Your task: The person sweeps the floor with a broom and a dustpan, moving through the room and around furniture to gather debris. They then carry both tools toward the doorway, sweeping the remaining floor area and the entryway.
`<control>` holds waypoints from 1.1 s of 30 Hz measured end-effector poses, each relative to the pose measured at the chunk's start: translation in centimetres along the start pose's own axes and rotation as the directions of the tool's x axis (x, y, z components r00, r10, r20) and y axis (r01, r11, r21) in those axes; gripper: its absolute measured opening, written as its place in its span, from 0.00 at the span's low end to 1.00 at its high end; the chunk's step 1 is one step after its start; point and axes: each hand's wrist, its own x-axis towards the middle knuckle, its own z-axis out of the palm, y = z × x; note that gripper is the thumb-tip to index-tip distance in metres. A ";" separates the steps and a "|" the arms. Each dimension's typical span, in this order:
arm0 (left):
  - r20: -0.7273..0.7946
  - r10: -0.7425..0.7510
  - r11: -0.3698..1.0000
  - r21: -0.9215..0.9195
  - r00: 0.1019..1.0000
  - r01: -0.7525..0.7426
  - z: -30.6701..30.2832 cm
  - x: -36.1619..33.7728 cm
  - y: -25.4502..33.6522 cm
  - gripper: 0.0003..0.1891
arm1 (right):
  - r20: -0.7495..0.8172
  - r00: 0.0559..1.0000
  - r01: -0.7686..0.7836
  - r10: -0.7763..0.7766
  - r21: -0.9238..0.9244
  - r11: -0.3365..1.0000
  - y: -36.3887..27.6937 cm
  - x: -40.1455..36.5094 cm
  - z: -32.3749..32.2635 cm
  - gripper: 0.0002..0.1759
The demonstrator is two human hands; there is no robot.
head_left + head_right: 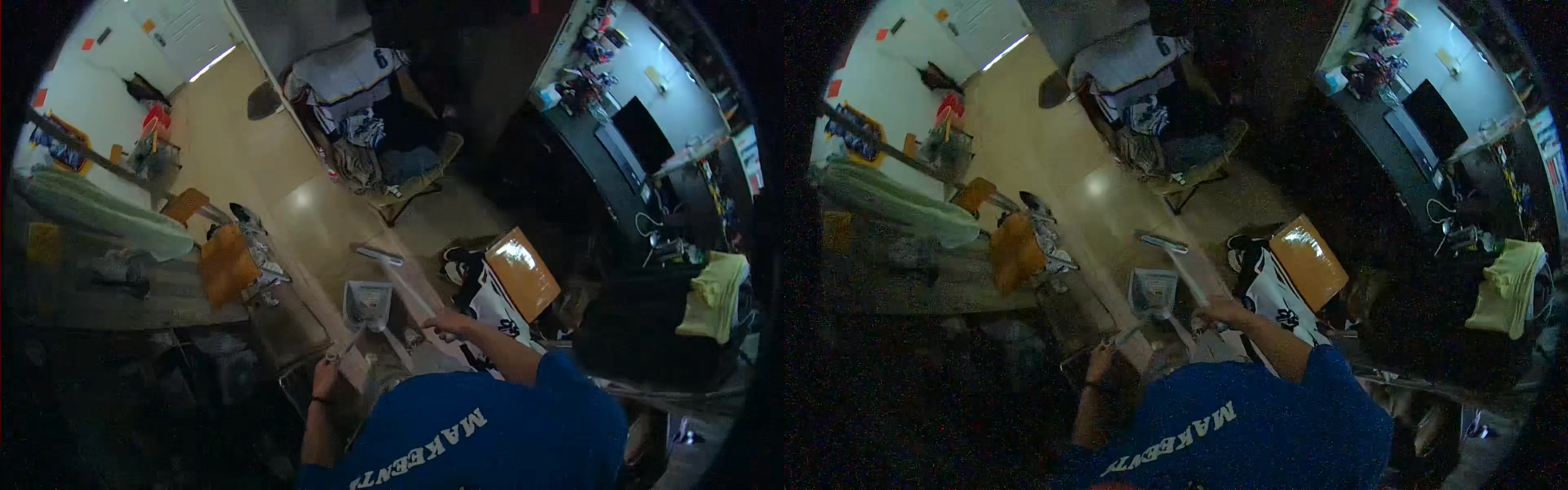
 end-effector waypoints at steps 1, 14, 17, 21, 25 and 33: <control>-0.019 0.007 0.999 -0.041 1.000 -0.007 -0.2 -0.3 3.6 0.17 | -0.047 0.999 -0.016 0.018 0.031 0.999 0.3 0.5 -0.1 0.26; 0.275 0.006 0.977 0.201 0.962 -0.064 -6.5 14.0 6.1 0.19 | -0.305 0.946 0.210 -0.105 0.337 0.918 5.8 18.8 2.2 0.12; 0.296 -0.104 0.994 0.066 0.950 0.088 -8.4 14.9 8.4 0.20 | -0.285 0.936 0.284 -0.205 0.269 0.920 6.8 24.0 2.8 0.11; 0.340 0.125 0.935 0.273 0.932 -0.225 -10.2 17.9 6.7 0.20 | -0.266 0.949 0.248 -0.171 0.287 0.925 6.6 24.2 6.7 0.06; 0.224 -0.069 0.986 0.166 0.972 0.032 -9.0 17.8 9.0 0.16 | -0.109 0.987 0.140 -0.119 0.216 0.966 7.2 25.4 13.0 0.07; 0.360 -0.178 0.975 0.193 0.916 0.114 -9.8 17.6 9.4 0.18 | 0.004 1.000 0.020 -0.021 0.206 0.978 2.3 16.2 13.5 0.12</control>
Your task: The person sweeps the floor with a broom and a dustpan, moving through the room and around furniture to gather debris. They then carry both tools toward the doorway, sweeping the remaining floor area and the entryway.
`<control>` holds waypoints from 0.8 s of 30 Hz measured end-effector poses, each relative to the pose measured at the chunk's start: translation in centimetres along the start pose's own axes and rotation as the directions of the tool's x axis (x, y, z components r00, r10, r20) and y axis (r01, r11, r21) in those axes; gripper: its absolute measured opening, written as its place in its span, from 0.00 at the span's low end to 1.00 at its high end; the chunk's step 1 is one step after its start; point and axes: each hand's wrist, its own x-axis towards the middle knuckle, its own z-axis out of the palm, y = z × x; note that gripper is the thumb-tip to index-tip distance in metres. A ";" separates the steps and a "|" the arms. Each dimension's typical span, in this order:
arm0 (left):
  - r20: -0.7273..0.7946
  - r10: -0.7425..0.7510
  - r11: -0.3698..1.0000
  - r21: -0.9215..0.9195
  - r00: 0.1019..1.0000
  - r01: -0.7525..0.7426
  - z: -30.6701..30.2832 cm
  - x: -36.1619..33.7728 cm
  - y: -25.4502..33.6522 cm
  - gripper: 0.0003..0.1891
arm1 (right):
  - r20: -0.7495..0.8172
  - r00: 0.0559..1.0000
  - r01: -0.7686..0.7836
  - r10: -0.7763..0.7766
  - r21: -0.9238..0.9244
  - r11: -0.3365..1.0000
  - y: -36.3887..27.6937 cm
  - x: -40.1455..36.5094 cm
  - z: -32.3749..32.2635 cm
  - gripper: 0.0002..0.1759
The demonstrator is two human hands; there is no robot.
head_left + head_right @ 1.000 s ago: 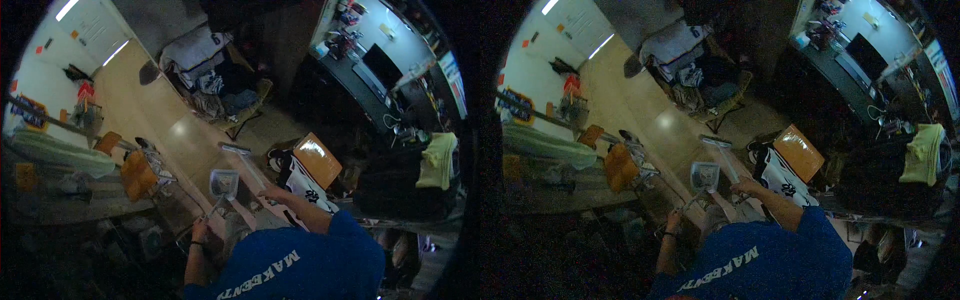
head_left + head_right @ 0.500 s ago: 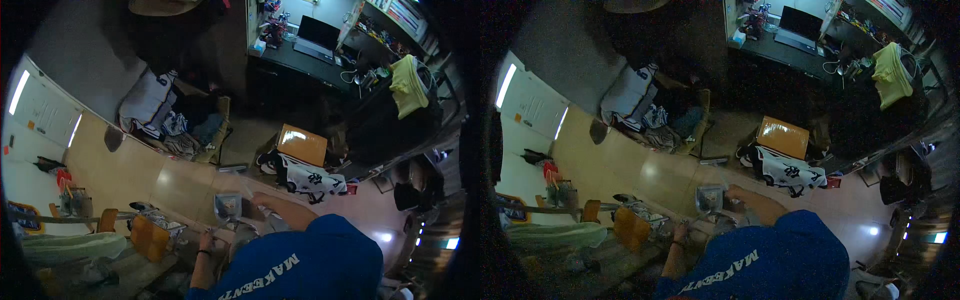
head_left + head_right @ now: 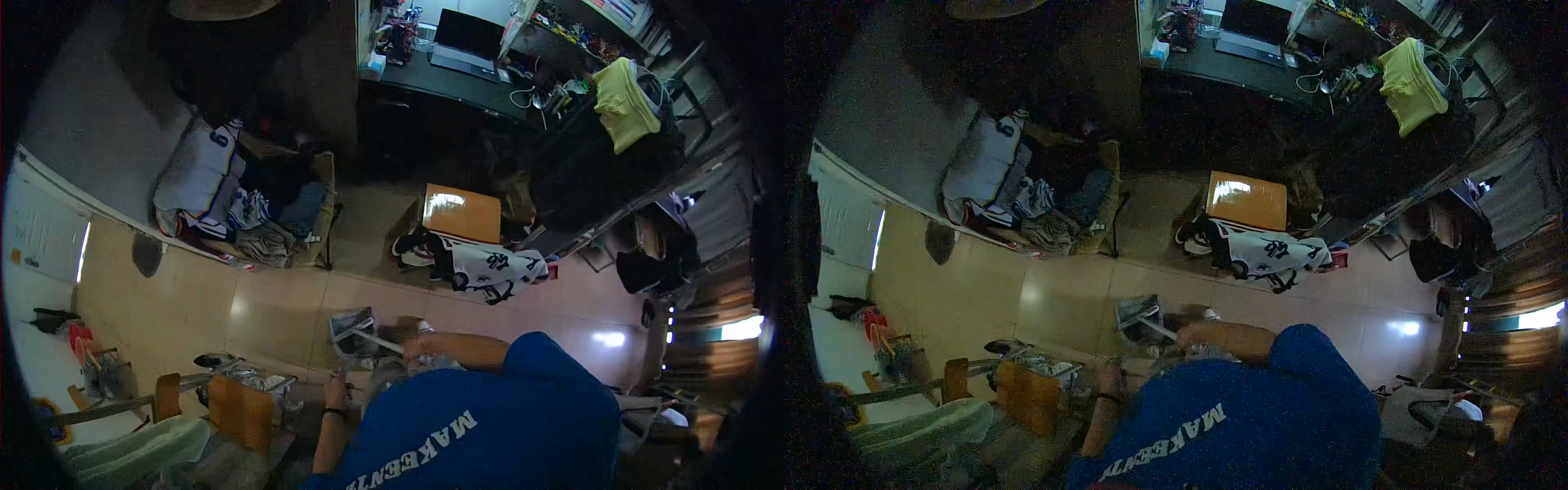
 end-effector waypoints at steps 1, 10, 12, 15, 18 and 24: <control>0.021 -0.006 0.989 -0.150 1.000 0.009 -0.3 -0.1 -0.2 0.18 | -0.019 0.999 -0.026 0.027 0.043 0.999 -1.2 -2.2 -0.7 0.13; -0.122 0.050 0.998 -0.034 0.991 -0.054 -3.5 -1.7 -2.3 0.20 | -0.091 0.963 -0.206 0.254 0.360 0.910 -3.7 -6.5 -5.8 0.11; -0.075 -0.046 0.994 -0.105 0.996 0.038 -5.3 -1.8 -4.2 0.20 | -0.044 0.999 0.004 0.010 0.309 0.951 -5.7 -4.1 -4.4 0.12; 0.052 0.154 0.975 -0.169 0.987 -0.143 -7.6 -0.2 -8.9 0.20 | -0.155 0.987 -0.035 0.039 0.030 0.999 -8.1 3.7 -0.8 0.11; -0.057 0.226 0.970 0.105 0.972 -0.220 -7.7 0.3 -8.2 0.17 | -0.006 0.994 0.107 -0.108 -0.065 0.992 -4.9 15.0 1.4 0.12; -0.147 0.048 0.976 -0.205 0.988 -0.078 -6.1 -2.4 -2.6 0.15 | 0.048 0.985 -0.130 0.166 -0.428 0.894 -6.9 15.2 7.8 0.13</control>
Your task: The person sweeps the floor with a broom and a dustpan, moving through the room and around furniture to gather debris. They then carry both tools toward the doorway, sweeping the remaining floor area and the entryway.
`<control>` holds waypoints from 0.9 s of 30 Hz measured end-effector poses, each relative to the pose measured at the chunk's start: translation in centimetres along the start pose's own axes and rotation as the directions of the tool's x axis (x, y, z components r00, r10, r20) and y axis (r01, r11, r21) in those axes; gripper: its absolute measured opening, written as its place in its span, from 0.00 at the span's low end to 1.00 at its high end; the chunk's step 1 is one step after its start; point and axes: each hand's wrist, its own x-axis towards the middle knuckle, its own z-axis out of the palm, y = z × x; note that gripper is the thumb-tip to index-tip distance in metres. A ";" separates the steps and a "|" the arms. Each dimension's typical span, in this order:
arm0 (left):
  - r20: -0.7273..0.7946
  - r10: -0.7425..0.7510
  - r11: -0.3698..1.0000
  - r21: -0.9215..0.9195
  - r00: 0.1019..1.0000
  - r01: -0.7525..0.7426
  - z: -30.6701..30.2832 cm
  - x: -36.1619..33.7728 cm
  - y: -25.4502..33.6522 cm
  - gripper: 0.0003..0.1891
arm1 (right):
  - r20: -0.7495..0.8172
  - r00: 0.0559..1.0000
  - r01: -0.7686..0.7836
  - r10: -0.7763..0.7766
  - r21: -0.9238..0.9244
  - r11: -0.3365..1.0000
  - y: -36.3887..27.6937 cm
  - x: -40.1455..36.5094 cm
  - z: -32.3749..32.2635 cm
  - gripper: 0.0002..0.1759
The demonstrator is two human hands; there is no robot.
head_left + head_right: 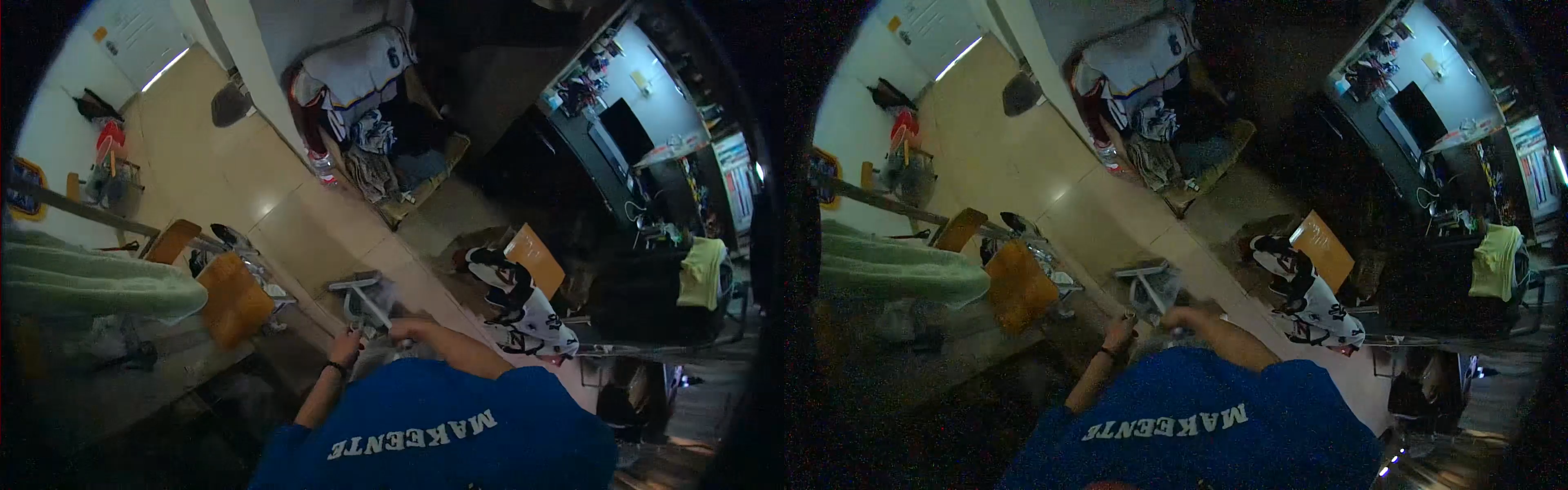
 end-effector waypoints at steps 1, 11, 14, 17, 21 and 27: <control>-0.028 -0.013 0.999 -0.042 1.000 0.012 0.3 -0.3 0.2 0.14 | 0.025 0.999 0.047 -0.043 -0.164 0.985 -0.4 -1.5 1.2 0.13; -0.231 0.200 0.980 0.035 0.952 -0.197 -1.4 5.2 -11.6 0.19 | 0.191 0.972 0.056 -0.136 0.374 0.926 -5.9 -20.4 -7.8 0.33; -0.174 -0.118 0.954 -0.294 0.978 0.063 -4.7 1.6 -2.9 0.14 | 0.071 0.995 0.033 -0.068 0.403 0.915 -9.1 -21.4 -9.5 0.33; -0.246 -0.005 0.931 -0.355 0.969 -0.086 -6.2 3.7 -1.4 0.17 | -0.103 0.990 0.102 -0.093 0.084 0.991 -14.5 -18.4 -12.2 0.26; -0.204 0.005 0.985 -0.166 0.979 -0.040 -7.6 5.9 3.3 0.17 | -0.077 0.939 0.330 -0.336 -0.078 0.941 -18.2 -9.9 -18.2 0.19; -0.223 -0.102 0.964 -0.263 0.969 0.041 -8.2 11.7 7.2 0.14 | -0.051 0.984 0.108 -0.169 -0.580 0.808 -24.9 -0.3 -24.3 0.26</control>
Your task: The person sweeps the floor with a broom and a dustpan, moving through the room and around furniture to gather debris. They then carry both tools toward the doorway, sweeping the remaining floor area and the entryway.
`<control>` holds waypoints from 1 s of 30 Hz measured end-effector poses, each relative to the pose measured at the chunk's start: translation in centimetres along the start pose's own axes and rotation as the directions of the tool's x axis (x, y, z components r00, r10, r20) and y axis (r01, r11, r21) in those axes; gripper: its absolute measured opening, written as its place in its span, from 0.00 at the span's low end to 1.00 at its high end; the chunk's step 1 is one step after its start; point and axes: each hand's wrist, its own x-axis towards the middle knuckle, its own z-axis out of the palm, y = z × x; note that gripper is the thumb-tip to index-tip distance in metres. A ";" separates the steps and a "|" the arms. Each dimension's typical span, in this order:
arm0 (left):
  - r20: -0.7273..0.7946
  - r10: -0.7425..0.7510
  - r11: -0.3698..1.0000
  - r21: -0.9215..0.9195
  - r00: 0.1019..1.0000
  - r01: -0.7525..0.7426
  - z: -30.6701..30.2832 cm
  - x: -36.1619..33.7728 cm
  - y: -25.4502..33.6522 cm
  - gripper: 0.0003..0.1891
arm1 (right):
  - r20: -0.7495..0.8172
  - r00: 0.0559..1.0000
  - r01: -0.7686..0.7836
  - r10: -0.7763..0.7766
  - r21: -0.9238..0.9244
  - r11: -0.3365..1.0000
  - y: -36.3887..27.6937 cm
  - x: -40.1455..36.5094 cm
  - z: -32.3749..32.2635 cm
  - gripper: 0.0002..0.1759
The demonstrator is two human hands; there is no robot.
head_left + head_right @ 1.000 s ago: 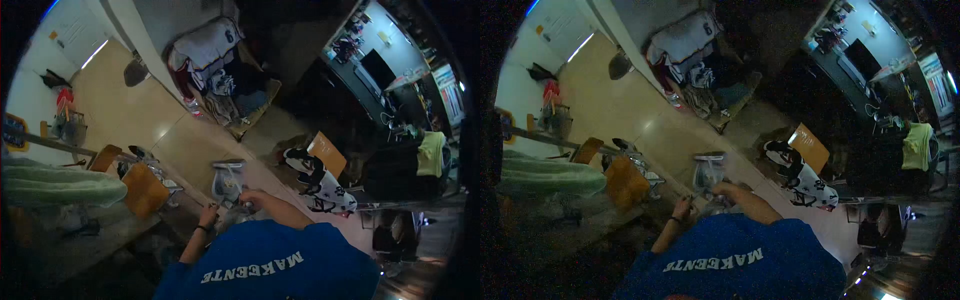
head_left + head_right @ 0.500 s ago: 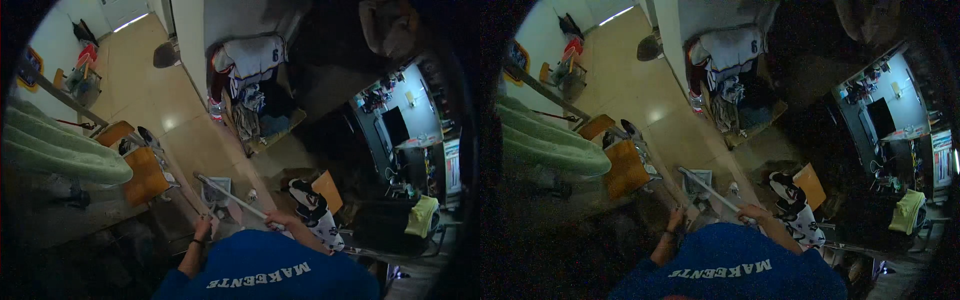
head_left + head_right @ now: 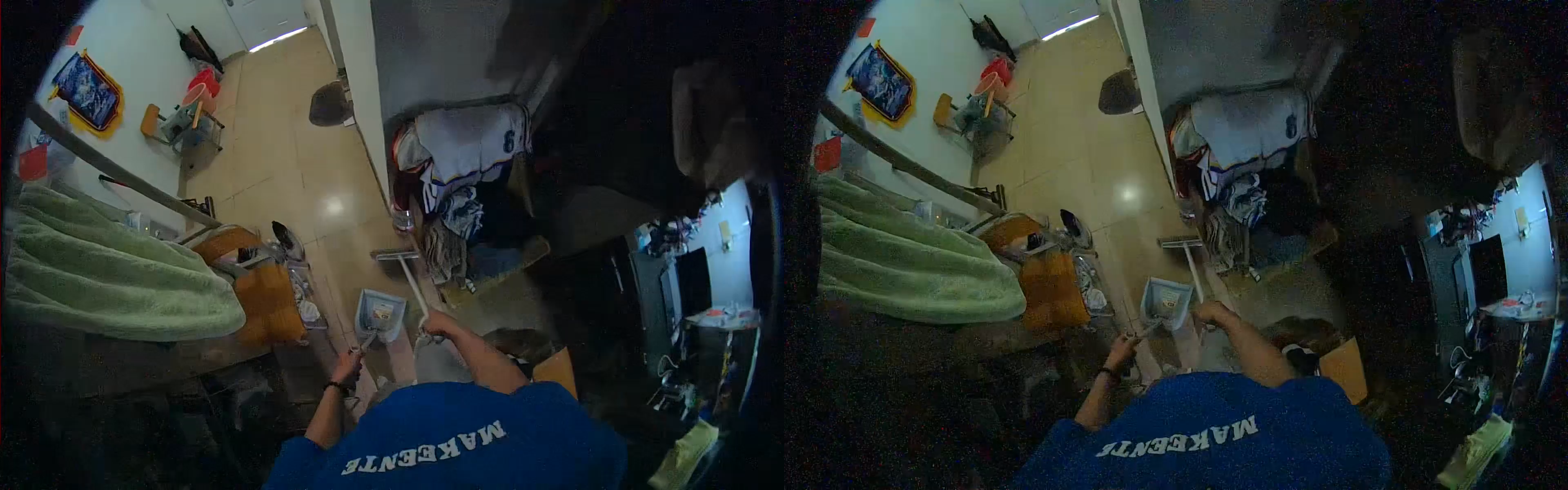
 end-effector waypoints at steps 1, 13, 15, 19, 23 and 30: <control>0.009 0.040 0.998 0.047 0.999 -0.041 0.3 0.1 0.6 0.13 | -0.076 0.994 -0.066 0.080 0.161 0.985 0.3 0.5 0.1 0.26; -0.116 -0.328 0.938 -0.152 0.937 0.310 1.1 -0.3 8.1 0.11 | 0.440 0.898 -0.218 0.026 0.393 0.894 5.4 -6.3 -8.5 0.29; -0.094 -0.333 0.941 -0.106 0.938 0.323 0.4 0.3 7.2 0.12 | 0.466 0.884 -0.221 0.025 0.369 0.903 4.5 -7.9 -10.4 0.29; -0.260 0.340 0.863 -0.297 0.904 -0.410 0.7 -0.2 2.9 0.15 | 0.424 0.897 -0.300 0.125 0.376 0.877 -0.7 -9.8 -13.5 0.34; -0.184 -0.154 0.981 -0.145 0.971 0.128 -2.4 1.0 5.5 0.18 | 0.222 0.974 -0.096 0.043 0.231 0.968 -3.2 -6.4 -12.8 0.34; -0.085 -0.128 0.980 -0.162 0.988 0.113 -11.5 4.7 7.9 0.17 | 0.019 0.998 -0.053 0.054 -0.030 0.998 -15.3 4.3 -11.9 0.28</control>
